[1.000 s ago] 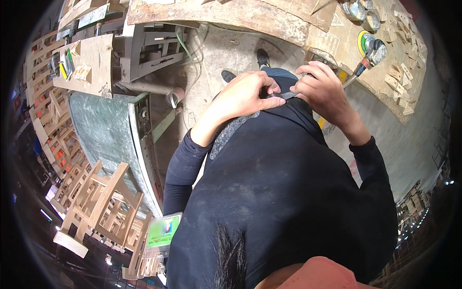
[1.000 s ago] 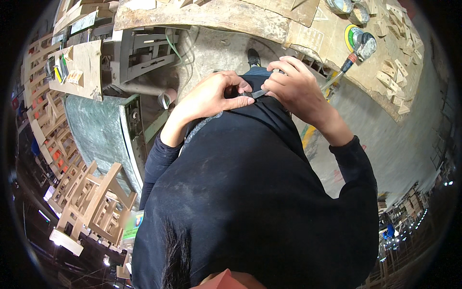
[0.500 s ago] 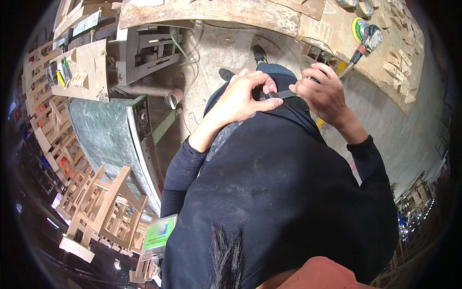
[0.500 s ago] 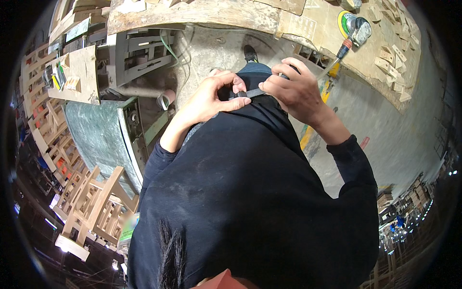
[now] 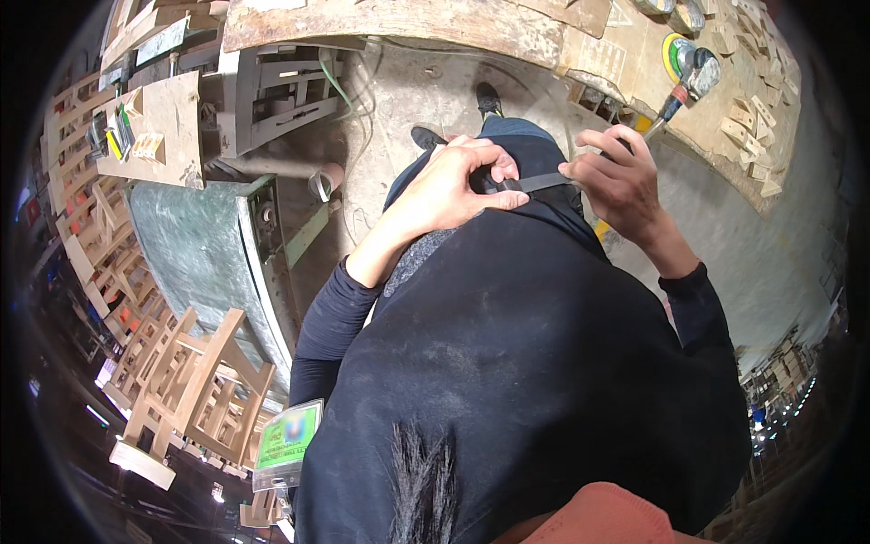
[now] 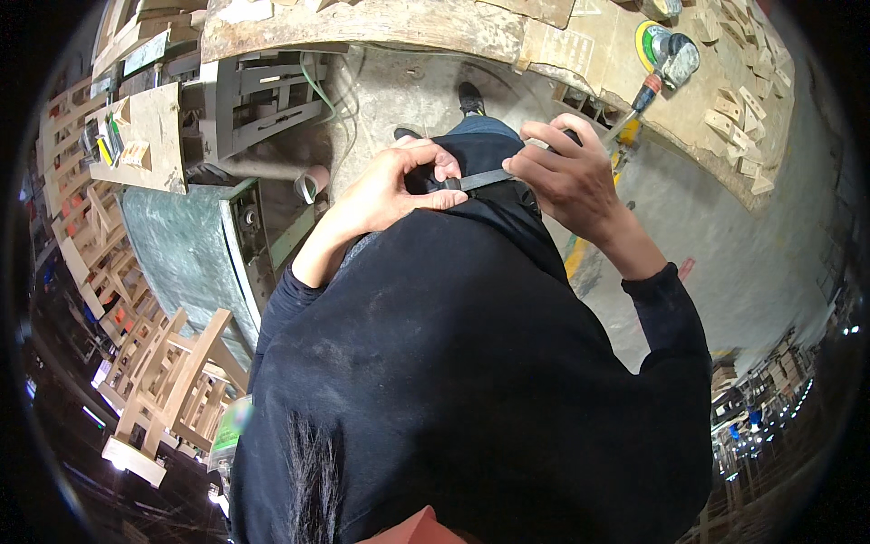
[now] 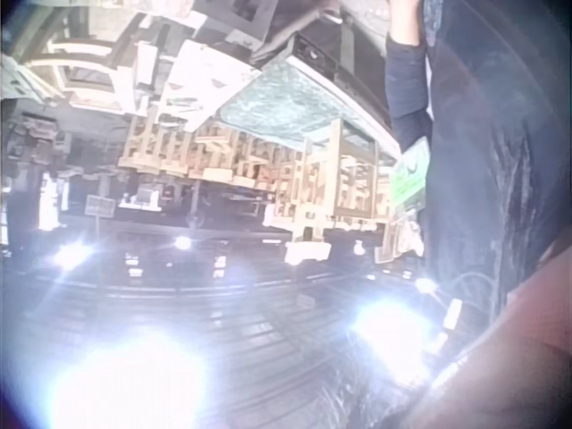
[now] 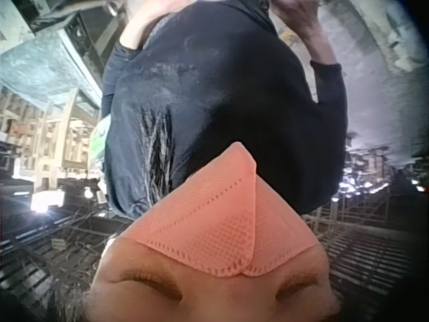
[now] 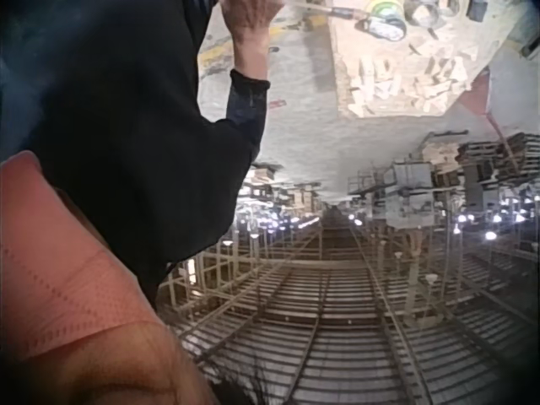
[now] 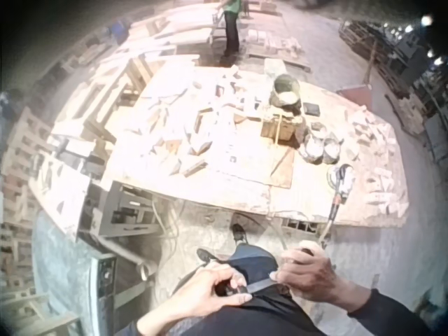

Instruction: The person smooths the edges of a wooden chair frame with a sanding block. They then pick up small wooden blocks, apply glue to them using a brush, and place them on a workbench.

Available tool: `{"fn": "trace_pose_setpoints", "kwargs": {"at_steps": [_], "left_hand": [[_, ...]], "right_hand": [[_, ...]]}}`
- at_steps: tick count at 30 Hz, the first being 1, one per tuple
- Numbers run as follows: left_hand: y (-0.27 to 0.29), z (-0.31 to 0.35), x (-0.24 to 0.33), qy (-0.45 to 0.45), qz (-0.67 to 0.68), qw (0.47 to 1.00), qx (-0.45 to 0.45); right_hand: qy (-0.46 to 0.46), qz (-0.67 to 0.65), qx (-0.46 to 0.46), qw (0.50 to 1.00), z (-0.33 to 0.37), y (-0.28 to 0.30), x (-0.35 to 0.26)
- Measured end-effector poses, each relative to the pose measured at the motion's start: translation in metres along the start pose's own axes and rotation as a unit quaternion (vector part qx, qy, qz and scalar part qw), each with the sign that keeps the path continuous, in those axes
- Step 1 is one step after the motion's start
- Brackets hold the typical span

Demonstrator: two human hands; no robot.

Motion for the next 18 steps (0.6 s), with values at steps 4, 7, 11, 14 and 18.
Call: {"fn": "trace_pose_setpoints", "kwargs": {"at_steps": [4, 7, 11, 14, 18], "left_hand": [[-0.002, 0.004, -0.003, -0.013, -0.012, 1.0, 0.008], [-0.002, 0.004, -0.003, -0.02, -0.017, 1.0, 0.012], [0.003, 0.006, -0.009, -0.023, -0.03, 0.999, 0.008], [0.031, 0.025, -0.009, -0.046, 0.017, 0.995, 0.086], [0.093, 0.107, -0.065, 0.083, 0.032, 0.957, 0.276]], "right_hand": [[-0.006, -0.001, -0.012, 1.0, 0.004, 0.01, 0.005], [-0.023, -0.005, -0.023, 0.999, 0.009, 0.01, 0.011], [-0.064, -0.052, -0.034, 0.996, 0.009, 0.002, 0.02], [-0.088, -0.125, -0.075, 0.985, 0.026, -0.014, 0.026], [-0.255, -0.255, -0.022, 0.933, 0.043, -0.002, 0.036]]}}
Point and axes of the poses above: each hand's wrist, its own z-axis away from the middle knuckle, its own y-axis out of the back of the hand, x = y × z, the point moved 8 cm from there along -z, towards the middle knuckle
